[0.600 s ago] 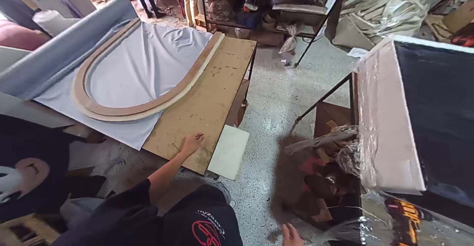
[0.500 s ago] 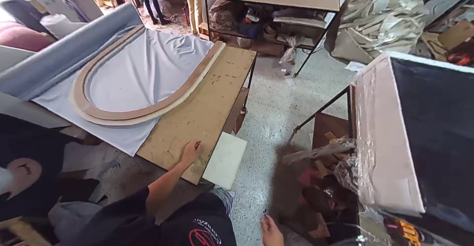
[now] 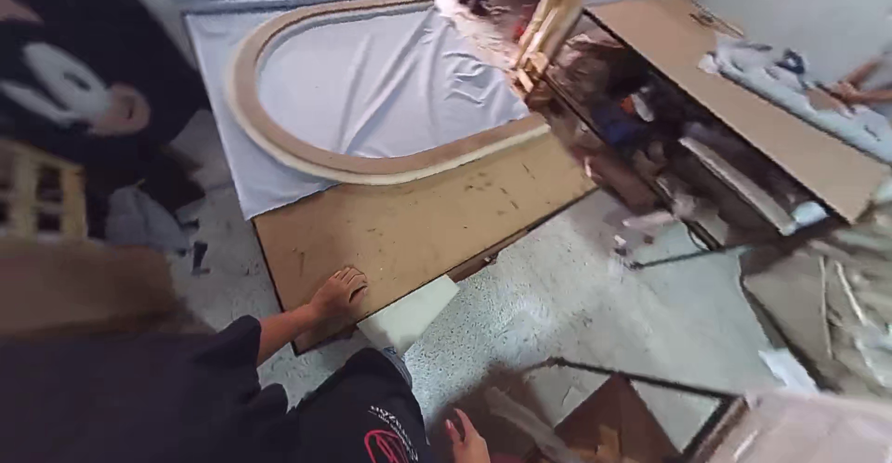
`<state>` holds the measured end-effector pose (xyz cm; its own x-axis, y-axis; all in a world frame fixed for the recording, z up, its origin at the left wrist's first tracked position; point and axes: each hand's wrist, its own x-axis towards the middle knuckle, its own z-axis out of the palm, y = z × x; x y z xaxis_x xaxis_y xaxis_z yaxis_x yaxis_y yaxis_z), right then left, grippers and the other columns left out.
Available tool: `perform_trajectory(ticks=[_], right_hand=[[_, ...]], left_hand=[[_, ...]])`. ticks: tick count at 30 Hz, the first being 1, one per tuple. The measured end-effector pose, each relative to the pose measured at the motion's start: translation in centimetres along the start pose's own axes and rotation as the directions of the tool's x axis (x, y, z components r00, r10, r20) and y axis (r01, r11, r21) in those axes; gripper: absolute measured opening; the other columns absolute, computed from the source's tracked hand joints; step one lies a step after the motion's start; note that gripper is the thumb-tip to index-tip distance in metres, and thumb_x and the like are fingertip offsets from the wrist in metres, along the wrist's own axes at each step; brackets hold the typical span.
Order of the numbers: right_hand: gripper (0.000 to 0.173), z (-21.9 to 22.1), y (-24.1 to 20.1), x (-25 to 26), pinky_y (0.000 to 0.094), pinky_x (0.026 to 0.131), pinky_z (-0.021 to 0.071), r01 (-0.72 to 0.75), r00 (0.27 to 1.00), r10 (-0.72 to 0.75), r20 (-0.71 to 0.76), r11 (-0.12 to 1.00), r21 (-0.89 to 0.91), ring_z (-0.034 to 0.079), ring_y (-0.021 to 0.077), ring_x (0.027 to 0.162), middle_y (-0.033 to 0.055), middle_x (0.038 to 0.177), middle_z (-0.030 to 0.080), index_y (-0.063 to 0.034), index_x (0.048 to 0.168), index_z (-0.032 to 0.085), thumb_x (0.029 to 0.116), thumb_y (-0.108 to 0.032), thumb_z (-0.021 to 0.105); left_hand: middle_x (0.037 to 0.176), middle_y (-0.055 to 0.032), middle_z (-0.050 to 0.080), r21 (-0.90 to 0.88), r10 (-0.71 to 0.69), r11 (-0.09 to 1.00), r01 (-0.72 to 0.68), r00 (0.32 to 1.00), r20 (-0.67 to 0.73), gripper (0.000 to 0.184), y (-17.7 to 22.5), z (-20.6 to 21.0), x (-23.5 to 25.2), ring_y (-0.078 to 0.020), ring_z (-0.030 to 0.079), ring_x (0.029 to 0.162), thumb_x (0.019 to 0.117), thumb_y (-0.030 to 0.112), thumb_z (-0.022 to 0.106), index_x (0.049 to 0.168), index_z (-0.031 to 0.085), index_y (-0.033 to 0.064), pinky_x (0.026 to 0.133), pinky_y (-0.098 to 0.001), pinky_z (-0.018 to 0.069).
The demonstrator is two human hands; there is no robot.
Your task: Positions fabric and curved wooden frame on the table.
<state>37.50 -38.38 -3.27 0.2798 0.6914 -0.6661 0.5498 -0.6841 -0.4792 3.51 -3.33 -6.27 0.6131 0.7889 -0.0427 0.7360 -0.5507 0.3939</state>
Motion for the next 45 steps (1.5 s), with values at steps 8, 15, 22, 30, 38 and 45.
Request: perform_trajectory(ticks=[8,15,22,30,38,45], right_hand=[[0.051,-17.4,0.9,15.2,0.0573,0.102,0.0528,0.114,0.985,-0.083,0.154,0.973,-0.2,0.071,0.0347,0.112,0.0198,0.12,0.073,-0.0024,0.14,0.061,0.1033,-0.038,0.06],[0.042,-29.4,-14.8,30.0,0.0409,0.097,0.0595,0.651,0.65,-0.605,0.459,0.755,0.073,0.071,0.0154,0.109,0.0054,0.123,0.073,-0.0105,0.141,0.061,0.1044,-0.031,0.059],[0.061,-38.2,-31.2,40.7,0.0474,0.105,0.0527,0.941,0.337,-0.853,0.399,0.313,-0.125,0.062,0.0243,0.125,0.0103,0.133,0.067,-0.0111,0.139,0.062,0.0898,-0.045,0.077],[0.124,-32.4,-49.4,56.9,0.0684,0.117,0.03,0.871,0.3,-0.775,0.557,-0.014,-0.49,0.037,0.0457,0.147,0.024,0.158,0.041,-0.0154,0.162,0.029,0.0635,-0.06,0.089],[0.091,-32.6,-51.2,57.4,0.0622,0.101,0.0466,0.829,0.287,-0.78,0.557,-0.089,-0.552,0.057,0.0417,0.124,0.0229,0.13,0.061,-0.0104,0.135,0.059,0.0612,-0.055,0.087],[0.068,-42.8,-64.2,46.3,0.057,0.089,0.0542,0.831,0.167,-0.832,0.53,-0.171,-0.53,0.065,0.0324,0.108,0.0127,0.114,0.068,-0.0156,0.126,0.068,0.0714,-0.055,0.078]], left_hand=[[0.124,-0.0154,0.068,-0.064,-0.354,0.935,0.35,0.898,-0.261,0.041,1.6,1.2,-0.1,-0.0315,0.063,0.122,0.1061,0.039,0.047,0.124,0.067,0.0084,0.106,-0.0482,0.0496],[0.118,-0.014,0.072,-0.714,-0.947,0.3,0.633,0.287,-0.144,0.036,13.6,2.8,5.6,-0.0245,0.07,0.11,0.1047,0.033,0.057,0.125,0.069,0.0067,0.102,-0.0502,0.0536],[0.106,-0.0125,0.075,-0.897,-0.967,0.055,0.439,0.247,0.061,0.034,24.3,4.4,14.7,-0.0222,0.074,0.088,0.1067,0.028,0.056,0.128,0.066,0.0025,0.084,-0.0446,0.0618],[0.107,-0.0072,0.077,-0.946,-0.997,0.006,0.324,0.077,0.02,0.03,30.2,4.7,17.8,-0.0177,0.075,0.09,0.107,0.024,0.055,0.123,0.069,0.0037,0.086,-0.0393,0.062],[0.103,-0.0149,0.076,-0.973,-0.959,-0.229,0.007,-0.175,0.224,0.036,24.7,5.4,22.4,-0.0249,0.074,0.082,0.1091,0.027,0.05,0.12,0.068,-0.0027,0.075,-0.0447,0.0623],[0.118,-0.0158,0.073,-0.978,-0.986,-0.165,-0.126,0.034,0.162,0.043,9.6,-5.1,31.2,-0.0257,0.075,0.094,0.1114,0.029,0.043,0.135,0.057,-0.0034,0.083,-0.0436,0.0635]])
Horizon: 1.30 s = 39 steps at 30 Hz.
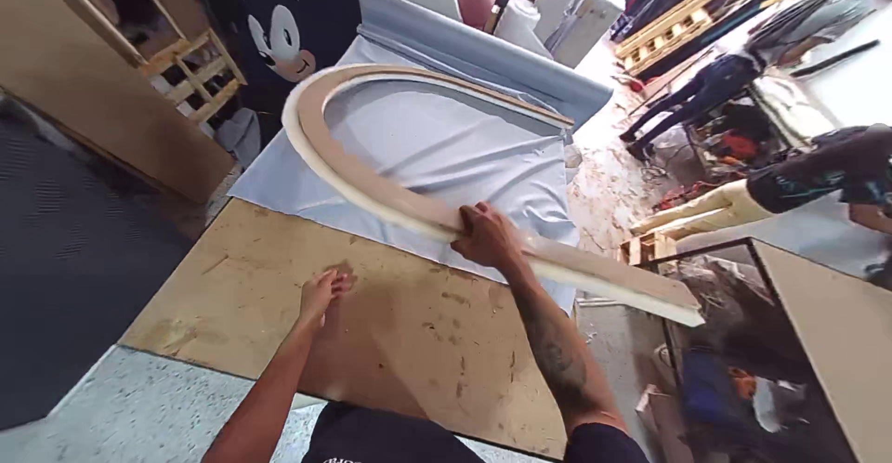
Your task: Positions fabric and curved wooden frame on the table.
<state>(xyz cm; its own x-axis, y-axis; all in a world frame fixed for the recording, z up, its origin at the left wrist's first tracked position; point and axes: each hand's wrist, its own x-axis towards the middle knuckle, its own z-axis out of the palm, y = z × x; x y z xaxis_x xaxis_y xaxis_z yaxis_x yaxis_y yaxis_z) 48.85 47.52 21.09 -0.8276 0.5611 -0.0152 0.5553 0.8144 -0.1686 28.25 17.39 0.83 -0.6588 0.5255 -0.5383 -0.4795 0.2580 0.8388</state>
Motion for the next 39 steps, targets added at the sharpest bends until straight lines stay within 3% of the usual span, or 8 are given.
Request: perform_trajectory(ticks=[4,7,10,13,17,25,33,39], right_hand=[[0.06,-7.5,2.2,2.4,0.055,0.079,0.0565,0.085,0.994,-0.08,-0.072,0.994,0.069,0.067,0.0271,0.094,0.008,0.101,0.069,-0.0152,0.12,0.07,0.0716,-0.048,0.082],[0.064,-11.1,3.2,3.2,0.051,0.076,0.0555,0.102,0.992,-0.096,-0.077,0.992,0.076,0.066,0.0217,0.09,0.0045,0.1,0.069,-0.0161,0.124,0.07,0.0705,-0.05,0.08],[0.068,-12.4,3.4,3.3,0.049,0.076,0.0559,0.06,0.997,-0.058,-0.049,0.997,0.046,0.067,0.0187,0.092,0.0013,0.102,0.07,-0.02,0.126,0.07,0.0682,-0.054,0.078],[0.071,-12.3,3.7,3.3,0.0482,0.076,0.055,0.039,0.997,-0.037,-0.067,0.999,0.016,0.066,0.0166,0.092,-0.001,0.104,0.071,-0.023,0.128,0.07,0.0661,-0.057,0.076],[0.071,-10.8,3.6,2.5,0.0479,0.079,0.0556,0.033,0.996,-0.029,-0.086,0.998,0.049,0.067,0.0173,0.096,0.0007,0.108,0.071,-0.0219,0.128,0.07,0.0646,-0.054,0.079],[0.081,-6.3,0.7,-4.7,0.0476,0.094,0.0544,0.124,0.979,-0.123,-0.16,0.992,0.0,0.065,0.0268,0.108,0.008,0.111,0.07,-0.0126,0.128,0.066,0.0609,-0.053,0.085],[0.077,0.2,-1.2,-16.6,0.0448,0.092,0.0548,0.122,0.967,-0.123,-0.225,0.992,-0.015,0.065,0.0257,0.104,0.0068,0.105,0.069,-0.0143,0.124,0.067,0.0618,-0.058,0.083],[0.064,2.6,-1.1,-19.9,0.0468,0.088,0.0548,0.053,0.956,-0.072,-0.285,0.996,-0.072,0.065,0.0285,0.103,0.0077,0.103,0.069,-0.0146,0.12,0.068,0.0619,-0.04,0.08]], left_hand=[[0.157,-0.0223,0.04,-0.275,-0.245,0.913,0.302,0.943,0.225,0.059,3.4,10.6,7.0,-0.0394,0.061,0.125,0.1069,0.036,0.052,0.156,0.033,0.008,0.092,-0.0546,0.06],[0.16,-0.0212,0.036,-0.395,-0.33,0.826,0.402,0.913,0.239,0.068,4.9,17.2,10.2,-0.0395,0.055,0.131,0.1036,0.039,0.058,0.158,0.029,0.0108,0.097,-0.0558,0.0555],[0.108,-0.0146,0.065,-0.519,-0.408,0.762,0.387,0.909,0.079,0.051,4.5,20.5,13.0,-0.0232,0.066,0.088,0.1014,0.039,0.063,0.134,0.052,0.0018,0.079,-0.0408,0.0585],[0.07,-0.0014,0.053,-0.515,-0.404,0.777,0.363,0.914,0.035,0.032,3.7,21.3,14.6,-0.0131,0.054,0.056,0.1026,0.04,0.061,0.097,0.054,0.0095,0.059,-0.033,0.0561],[0.112,-0.0195,0.071,-0.084,-0.061,0.994,0.065,0.996,0.059,0.052,1.5,19.1,11.6,-0.0251,0.072,0.094,0.105,0.041,0.058,0.13,0.059,-0.0048,0.083,-0.0438,0.0612],[0.115,-0.0174,0.071,0.139,0.034,0.988,-0.066,0.975,0.221,0.049,-2.3,13.6,3.7,-0.0229,0.072,0.105,0.105,0.04,0.058,0.128,0.061,-0.0023,0.093,-0.0448,0.0597],[0.093,-0.0115,0.068,0.207,0.011,0.977,-0.053,0.98,0.197,0.024,-5.6,7.6,-5.5,-0.0152,0.067,0.075,0.1049,0.015,0.056,0.119,0.061,-0.0033,0.074,-0.036,0.06],[0.084,-0.0101,0.069,0.18,0.005,0.983,-0.04,0.981,0.193,0.039,-9.8,4.6,-8.9,-0.0167,0.066,0.067,0.105,0.037,0.059,0.11,0.065,-0.0013,0.068,-0.0375,0.059]])
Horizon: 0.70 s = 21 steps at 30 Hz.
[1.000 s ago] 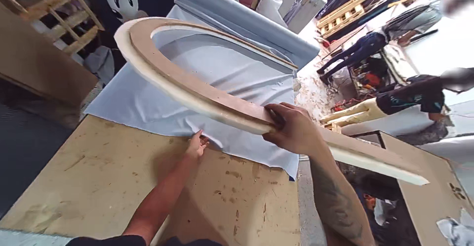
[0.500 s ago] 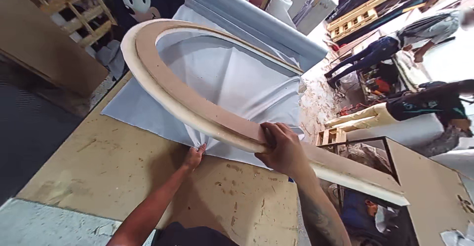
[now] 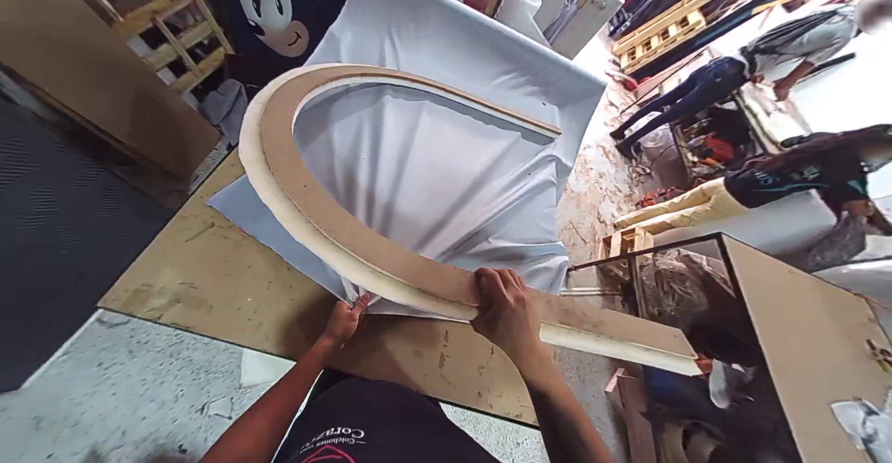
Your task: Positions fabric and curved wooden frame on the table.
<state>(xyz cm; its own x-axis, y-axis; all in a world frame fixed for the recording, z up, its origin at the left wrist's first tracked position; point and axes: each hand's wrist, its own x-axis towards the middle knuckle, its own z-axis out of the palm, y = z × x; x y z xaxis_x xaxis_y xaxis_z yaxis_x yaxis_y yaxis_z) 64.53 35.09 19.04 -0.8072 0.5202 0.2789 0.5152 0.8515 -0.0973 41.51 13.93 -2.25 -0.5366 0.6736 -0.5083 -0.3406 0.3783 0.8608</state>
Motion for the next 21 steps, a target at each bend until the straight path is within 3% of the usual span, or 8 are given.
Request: perform_trajectory(ticks=[4,8,12,14,16,17,19,21], right_hand=[[0.066,3.7,-0.5,0.6,0.0477,0.092,0.0536,-0.001,0.999,0.003,0.043,0.999,-0.042,0.065,0.0298,0.106,0.0089,0.107,0.07,-0.0152,0.123,0.068,0.0645,-0.042,0.08],[0.065,9.6,1.0,2.7,0.0505,0.093,0.0524,-0.036,0.996,0.038,0.081,0.999,-0.022,0.065,0.0308,0.108,0.01,0.108,0.069,-0.0166,0.124,0.067,0.0663,-0.043,0.079],[0.066,16.7,2.1,4.2,0.0549,0.091,0.0514,-0.105,0.986,0.103,0.128,0.994,0.015,0.064,0.0336,0.109,0.0124,0.113,0.068,-0.0175,0.125,0.066,0.0672,-0.046,0.079],[0.076,19.5,2.2,3.9,0.0575,0.092,0.0501,-0.131,0.977,0.124,0.171,0.991,0.026,0.063,0.0358,0.111,0.015,0.117,0.067,-0.0166,0.129,0.065,0.063,-0.05,0.083],[0.085,21.8,1.7,3.2,0.0592,0.099,0.0473,-0.159,0.968,0.146,0.204,0.986,0.051,0.061,0.0369,0.116,0.0167,0.123,0.066,-0.0169,0.135,0.063,0.0607,-0.052,0.085],[0.088,22.6,1.6,2.7,0.0594,0.102,0.0456,-0.17,0.966,0.152,0.21,0.983,0.073,0.06,0.037,0.118,0.0167,0.125,0.066,-0.017,0.137,0.062,0.0606,-0.054,0.086],[0.089,23.2,1.7,2.0,0.0586,0.105,0.0445,-0.175,0.97,0.153,0.191,0.979,0.103,0.06,0.0364,0.119,0.0158,0.125,0.066,-0.0166,0.138,0.062,0.062,-0.058,0.085],[0.084,22.8,1.6,1.7,0.0577,0.102,0.046,-0.163,0.98,0.148,0.134,0.98,0.114,0.062,0.0349,0.116,0.014,0.121,0.068,-0.0171,0.134,0.064,0.0634,-0.06,0.082]], left_hand=[[0.086,-0.0137,0.071,0.014,-0.021,1.0,0.022,0.999,-0.031,0.042,-1.8,-0.1,-2.6,-0.0196,0.069,0.071,0.1051,0.036,0.059,0.11,0.065,-0.005,0.071,-0.0411,0.0611],[0.098,-0.0193,0.071,0.097,-0.061,0.993,0.071,0.992,-0.109,0.05,-3.6,-1.8,-4.0,-0.0261,0.071,0.088,0.1038,0.042,0.059,0.115,0.065,-0.0057,0.084,-0.0497,0.0592],[0.078,-0.0109,0.066,0.13,-0.021,0.991,0.037,0.993,-0.117,0.046,-4.3,-2.4,-4.7,-0.0188,0.063,0.064,0.1038,0.042,0.059,0.108,0.066,-0.0037,0.067,-0.0428,0.0587],[0.073,-0.0073,0.067,0.096,-0.042,0.994,0.057,0.988,-0.152,0.043,-4.0,-2.0,-4.9,-0.017,0.066,0.061,0.1026,0.041,0.062,0.103,0.067,-0.0019,0.066,-0.0408,0.0604],[0.102,-0.0137,0.075,0.021,-0.08,0.996,0.086,0.978,-0.194,0.048,-3.2,-2.5,-4.7,-0.0222,0.074,0.094,0.0986,0.041,0.068,0.12,0.066,-0.0026,0.089,-0.0463,0.0607],[0.114,-0.0166,0.073,-0.089,-0.088,0.994,0.07,0.972,-0.217,0.051,-2.8,-2.8,-4.4,-0.0246,0.071,0.107,0.0968,0.037,0.071,0.125,0.064,-0.0041,0.097,-0.0476,0.0577],[0.132,-0.0159,0.066,-0.429,-0.129,0.902,0.037,0.974,-0.188,0.054,-1.5,-3.9,-3.8,-0.0246,0.065,0.121,0.1017,0.034,0.064,0.141,0.052,-0.0012,0.103,-0.0456,0.0553],[0.139,-0.0124,0.062,-0.739,-0.173,0.674,0.02,0.976,-0.132,0.059,0.1,-6.3,-2.8,-0.0234,0.062,0.124,0.1064,0.048,0.046,0.149,0.044,0.0072,0.102,-0.0447,0.0543]])
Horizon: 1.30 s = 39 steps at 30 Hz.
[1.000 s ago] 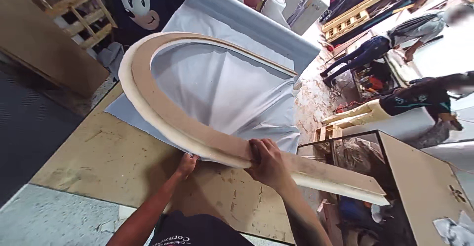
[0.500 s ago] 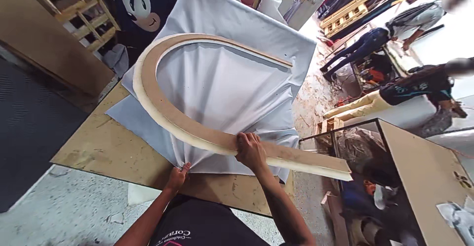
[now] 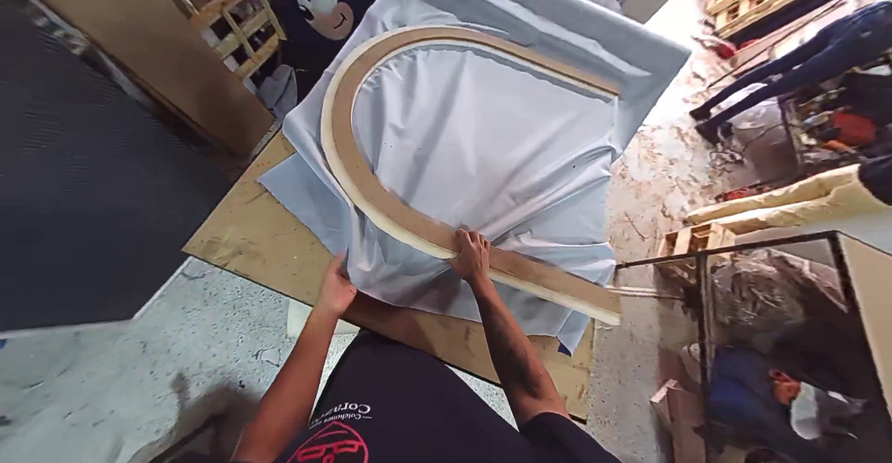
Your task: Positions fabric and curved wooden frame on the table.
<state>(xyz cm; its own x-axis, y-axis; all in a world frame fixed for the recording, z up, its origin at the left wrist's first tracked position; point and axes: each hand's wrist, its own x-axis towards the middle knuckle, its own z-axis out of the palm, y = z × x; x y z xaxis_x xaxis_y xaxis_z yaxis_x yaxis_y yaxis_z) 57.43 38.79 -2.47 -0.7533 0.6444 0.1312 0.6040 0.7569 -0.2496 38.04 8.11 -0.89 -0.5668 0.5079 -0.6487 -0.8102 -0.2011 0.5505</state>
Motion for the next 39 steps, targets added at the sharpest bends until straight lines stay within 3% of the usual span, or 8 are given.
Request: perform_trajectory(ticks=[6,10,14,19,25,29,34,39], right_hand=[[0.08,-4.8,-1.8,1.6,0.0564,0.097,0.0489,0.004,0.998,-0.002,-0.055,0.999,0.032,0.064,0.0323,0.114,0.0116,0.119,0.07,-0.0198,0.129,0.068,0.0617,-0.059,0.084],[0.08,-6.3,-2.3,2.3,0.057,0.091,0.0514,0.017,0.996,-0.011,-0.092,0.998,0.064,0.065,0.0328,0.108,0.0114,0.113,0.071,-0.0181,0.127,0.069,0.0608,-0.06,0.085],[0.076,-5.8,-2.2,2.0,0.0582,0.096,0.0499,0.02,0.997,-0.018,-0.079,0.999,0.028,0.064,0.0323,0.112,0.0101,0.116,0.071,-0.0191,0.126,0.07,0.0613,-0.056,0.085],[0.079,-3.0,-2.8,0.5,0.0578,0.099,0.0484,-0.014,0.998,0.019,-0.052,0.997,0.079,0.062,0.0319,0.116,0.0093,0.12,0.07,-0.018,0.126,0.07,0.0587,-0.055,0.088],[0.077,0.0,-1.7,-0.4,0.0588,0.101,0.0467,-0.032,0.998,0.035,-0.055,0.998,0.047,0.062,0.0332,0.118,0.011,0.121,0.069,-0.018,0.126,0.069,0.0598,-0.053,0.087],[0.075,-2.9,-3.6,0.4,0.0577,0.102,0.0477,-0.037,0.995,0.041,-0.093,0.998,0.045,0.063,0.0328,0.118,0.0111,0.121,0.07,-0.0185,0.128,0.07,0.064,-0.055,0.084],[0.072,-9.3,-4.4,0.6,0.0533,0.101,0.0494,-0.073,0.983,0.078,-0.169,0.997,0.033,0.063,0.0303,0.116,0.0087,0.118,0.07,-0.0194,0.127,0.068,0.0622,-0.043,0.085],[0.079,-4.2,-4.3,-2.5,0.0547,0.102,0.0476,-0.121,0.992,0.12,-0.046,0.993,-0.004,0.062,0.0333,0.114,0.0125,0.118,0.068,-0.0235,0.133,0.063,0.0576,-0.038,0.083]], left_hand=[[0.138,-0.0138,0.063,-0.134,0.093,0.986,-0.097,0.995,-0.037,0.078,9.9,-1.5,8.2,-0.0265,0.063,0.125,0.0995,0.069,0.043,0.15,0.045,0.0106,0.102,-0.0502,0.0547],[0.121,-0.01,0.071,0.037,0.264,0.965,-0.261,0.96,-0.094,0.045,14.3,-1.3,10.3,-0.0218,0.07,0.109,0.1067,0.042,0.049,0.137,0.057,0.01,0.092,-0.0453,0.059],[0.125,-0.0154,0.068,0.101,0.541,0.815,-0.57,0.689,-0.482,0.049,13.7,-5.3,7.4,-0.0217,0.069,0.113,0.1017,0.029,0.064,0.14,0.052,-0.0003,0.097,-0.0425,0.0589],[0.113,-0.0149,0.069,0.274,0.417,0.909,-0.314,0.702,-0.578,0.036,9.1,-10.3,4.3,-0.0213,0.068,0.099,0.0962,0.022,0.066,0.125,0.062,-0.0002,0.086,-0.0442,0.0577],[0.133,-0.0145,0.065,0.207,0.321,0.946,-0.249,0.8,-0.507,0.071,15.6,-11.2,5.5,-0.0236,0.067,0.115,0.0982,0.054,0.06,0.146,0.047,0.0039,0.095,-0.0446,0.0573],[0.135,-0.011,0.062,0.198,0.298,0.952,-0.235,0.864,-0.406,0.063,20.3,-12.4,8.6,-0.0201,0.065,0.116,0.1026,0.05,0.055,0.148,0.043,0.007,0.098,-0.0397,0.0554],[0.12,-0.0088,0.068,0.299,0.625,0.772,-0.561,0.758,-0.19,0.035,22.3,-12.1,5.8,-0.0176,0.068,0.108,0.1079,0.02,0.051,0.137,0.051,-0.0002,0.098,-0.0392,0.0564],[0.128,-0.0106,0.063,0.529,0.581,0.781,-0.332,0.697,-0.421,0.051,20.4,-18.5,8.6,-0.0184,0.065,0.11,0.0997,0.024,0.068,0.144,0.049,0.0072,0.093,-0.0406,0.0573]])
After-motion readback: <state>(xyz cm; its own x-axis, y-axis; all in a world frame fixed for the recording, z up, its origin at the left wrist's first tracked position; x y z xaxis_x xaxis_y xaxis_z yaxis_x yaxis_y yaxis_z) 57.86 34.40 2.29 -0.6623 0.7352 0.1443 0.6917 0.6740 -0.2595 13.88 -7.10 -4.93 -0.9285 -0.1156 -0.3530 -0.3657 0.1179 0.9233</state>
